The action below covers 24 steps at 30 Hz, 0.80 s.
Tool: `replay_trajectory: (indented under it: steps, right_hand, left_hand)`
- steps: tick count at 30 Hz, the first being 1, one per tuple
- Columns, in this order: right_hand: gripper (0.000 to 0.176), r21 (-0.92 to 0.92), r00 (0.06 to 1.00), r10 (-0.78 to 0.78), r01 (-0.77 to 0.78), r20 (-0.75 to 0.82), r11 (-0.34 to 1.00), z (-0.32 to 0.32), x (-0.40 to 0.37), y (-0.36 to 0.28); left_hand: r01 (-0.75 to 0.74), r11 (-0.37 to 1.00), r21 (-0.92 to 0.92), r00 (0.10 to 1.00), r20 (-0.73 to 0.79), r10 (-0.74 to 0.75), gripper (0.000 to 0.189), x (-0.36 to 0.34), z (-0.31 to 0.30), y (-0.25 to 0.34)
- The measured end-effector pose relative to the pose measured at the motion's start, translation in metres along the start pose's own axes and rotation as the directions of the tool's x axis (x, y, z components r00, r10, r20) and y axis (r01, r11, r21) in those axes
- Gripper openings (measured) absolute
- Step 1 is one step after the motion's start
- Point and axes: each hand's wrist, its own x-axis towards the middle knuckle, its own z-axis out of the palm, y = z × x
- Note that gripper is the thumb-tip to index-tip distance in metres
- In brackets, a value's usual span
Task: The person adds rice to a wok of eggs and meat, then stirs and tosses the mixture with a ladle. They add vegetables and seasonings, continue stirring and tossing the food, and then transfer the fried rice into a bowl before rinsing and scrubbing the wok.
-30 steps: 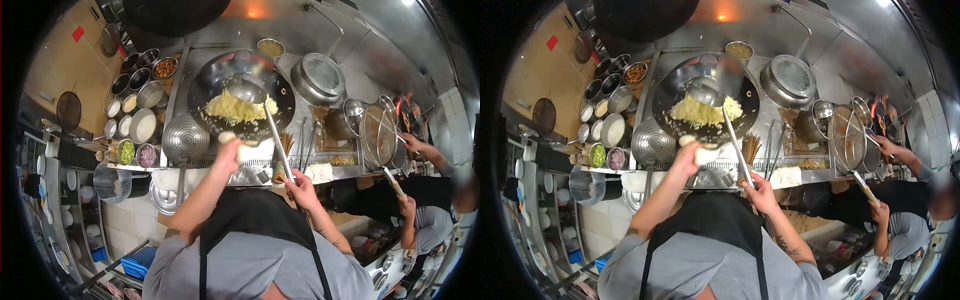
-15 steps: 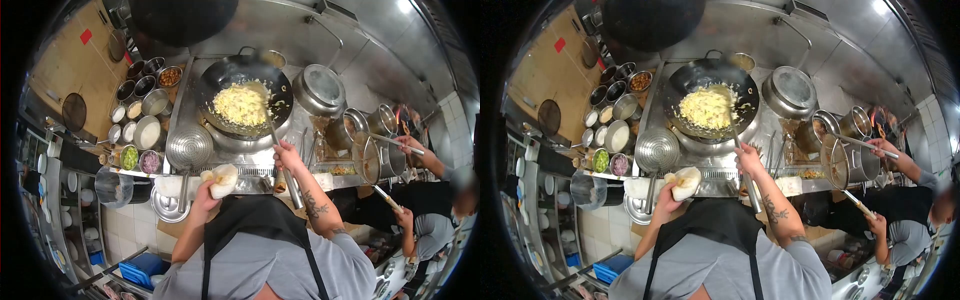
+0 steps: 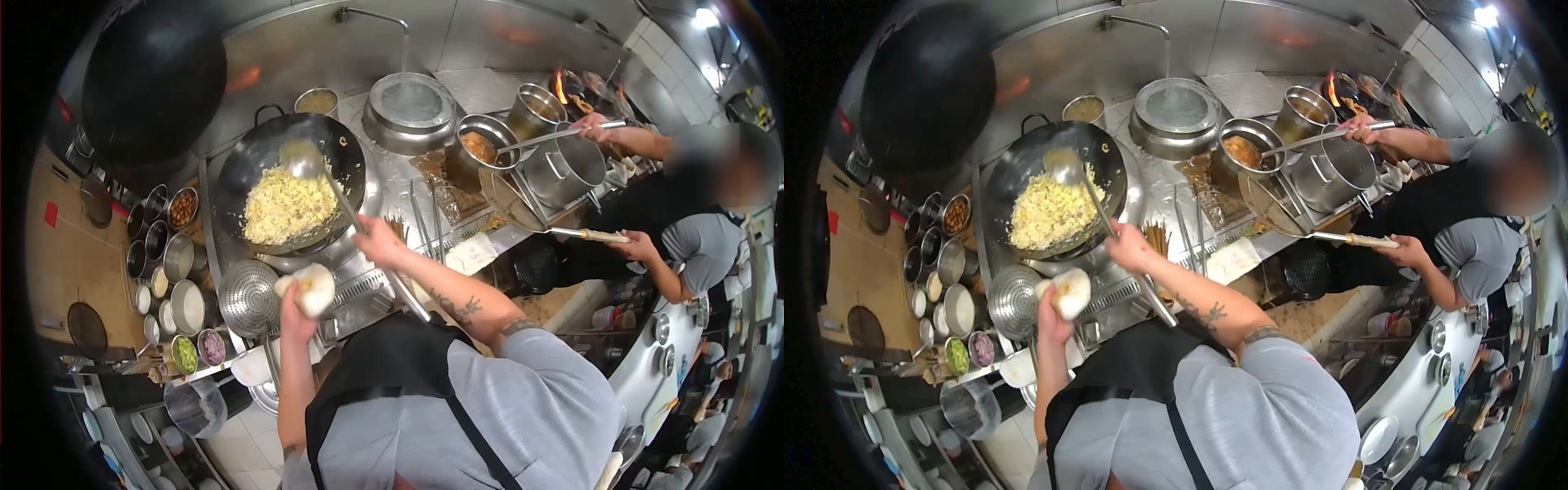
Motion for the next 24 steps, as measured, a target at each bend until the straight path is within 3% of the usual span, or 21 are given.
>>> replay_trajectory:
  steps: [1,3,6,8,10,14,16,17,19,21,22,23,24]
  right_hand:
    - [0.050,-0.050,0.988,-0.135,0.131,-0.078,0.990,-0.006,0.021,0.013]
    - [0.050,-0.212,0.957,-0.252,0.220,-0.141,0.952,-0.029,0.050,0.005]
    - [0.049,-0.415,0.972,-0.204,0.139,-0.117,0.899,-0.020,0.086,-0.003]
    - [0.048,-0.442,0.982,-0.188,0.164,-0.009,0.882,0.005,0.107,0.012]
    - [0.052,-0.528,0.958,-0.242,0.287,0.155,0.799,0.006,0.089,0.014]
    - [0.060,-0.619,0.942,-0.163,0.318,0.294,0.718,-0.043,0.027,0.012]
    - [0.058,-0.621,0.955,-0.154,0.284,0.255,0.731,-0.065,0.000,0.031]
    - [0.056,-0.648,0.974,-0.125,0.220,0.190,0.729,-0.068,-0.016,0.025]
    - [0.053,-0.679,0.995,-0.066,0.100,0.076,0.727,-0.064,-0.052,0.005]
    - [0.051,-0.558,0.980,-0.161,0.197,0.113,0.806,-0.082,-0.075,0.003]
    - [0.053,-0.509,0.949,-0.271,0.317,0.163,0.800,-0.099,-0.089,0.007]
    - [0.052,-0.500,0.968,-0.089,0.198,0.233,0.843,-0.122,-0.113,-0.013]
    - [0.051,-0.508,0.957,0.005,0.149,0.289,0.848,-0.145,-0.142,-0.040]
  left_hand:
    - [0.035,0.999,0.004,0.999,0.038,-0.036,0.044,0.014,0.008,0.008]
    - [0.087,0.996,0.031,0.994,0.058,-0.089,0.042,0.034,0.031,0.019]
    - [0.131,0.987,0.093,0.991,-0.011,-0.131,0.037,0.067,0.035,0.021]
    - [0.151,0.983,0.103,0.988,-0.050,-0.146,0.034,0.092,0.022,0.015]
    - [0.131,0.990,0.058,0.990,-0.050,-0.129,0.033,0.086,0.030,0.016]
    - [0.168,0.982,0.084,0.985,-0.057,-0.164,0.033,0.087,0.018,0.023]
    - [0.221,0.964,0.145,0.975,-0.036,-0.218,0.035,0.082,0.024,0.034]
    - [0.238,0.970,0.052,0.971,0.021,-0.240,0.039,0.099,0.016,0.031]
    - [0.310,0.943,0.121,0.950,-0.001,-0.312,0.042,0.106,0.022,0.033]
    - [0.365,0.923,0.118,0.930,0.006,-0.368,0.041,0.096,0.031,0.021]
    - [0.380,0.921,0.087,0.923,0.026,-0.383,0.039,0.080,0.040,0.015]
    - [0.246,0.969,0.006,0.969,0.006,-0.246,0.040,0.052,0.052,0.004]
    - [0.248,0.962,-0.114,0.968,-0.018,-0.252,0.039,0.035,0.050,-0.010]
